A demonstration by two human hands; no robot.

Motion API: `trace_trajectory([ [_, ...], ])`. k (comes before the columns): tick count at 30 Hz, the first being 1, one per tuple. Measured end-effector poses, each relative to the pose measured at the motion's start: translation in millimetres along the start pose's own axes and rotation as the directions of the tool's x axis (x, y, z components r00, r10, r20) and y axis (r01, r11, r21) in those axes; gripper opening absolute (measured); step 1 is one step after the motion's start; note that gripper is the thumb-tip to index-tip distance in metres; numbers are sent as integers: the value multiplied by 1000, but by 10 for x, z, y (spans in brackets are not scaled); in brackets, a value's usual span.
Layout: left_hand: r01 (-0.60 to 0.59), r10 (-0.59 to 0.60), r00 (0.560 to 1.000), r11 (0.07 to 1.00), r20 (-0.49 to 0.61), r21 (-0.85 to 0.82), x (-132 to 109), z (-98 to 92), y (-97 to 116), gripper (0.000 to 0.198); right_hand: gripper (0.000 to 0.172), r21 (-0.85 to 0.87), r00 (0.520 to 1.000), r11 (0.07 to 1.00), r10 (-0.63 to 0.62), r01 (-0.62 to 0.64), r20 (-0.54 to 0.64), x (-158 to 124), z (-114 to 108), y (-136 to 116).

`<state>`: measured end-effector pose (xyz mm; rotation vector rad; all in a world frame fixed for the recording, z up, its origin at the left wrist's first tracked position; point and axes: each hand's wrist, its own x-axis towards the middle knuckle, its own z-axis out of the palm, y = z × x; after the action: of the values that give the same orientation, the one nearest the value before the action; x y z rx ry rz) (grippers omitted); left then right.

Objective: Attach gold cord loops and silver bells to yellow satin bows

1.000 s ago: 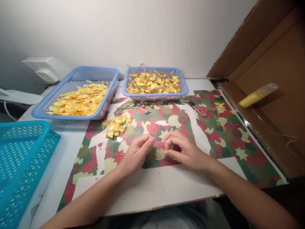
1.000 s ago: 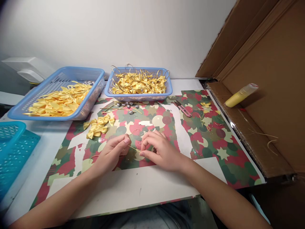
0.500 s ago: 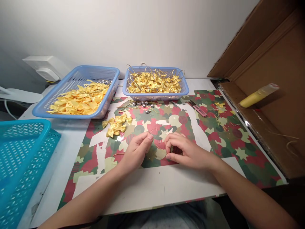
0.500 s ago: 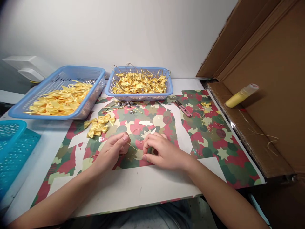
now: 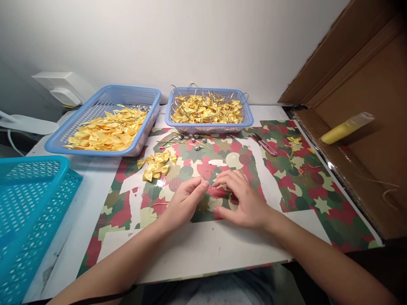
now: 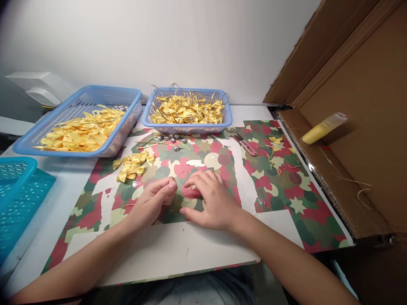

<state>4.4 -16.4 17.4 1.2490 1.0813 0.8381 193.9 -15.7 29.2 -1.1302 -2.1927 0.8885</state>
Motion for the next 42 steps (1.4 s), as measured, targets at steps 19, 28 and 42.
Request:
trace_trajectory([
  [19,-84,121,991,896,-59,435,-3,-114,103,36,16,75,924,987,-106,143,-366,11,60,25],
  [28,-111,173,984,795,-47,597,2,-159,144,33,13,-289,852,932,-327,218,-410,18,-47,70],
  [42,-240,193,959,940,206,242,-18,-171,346,40,18,-317,923,913,-330,258,-199,27,-396,122],
])
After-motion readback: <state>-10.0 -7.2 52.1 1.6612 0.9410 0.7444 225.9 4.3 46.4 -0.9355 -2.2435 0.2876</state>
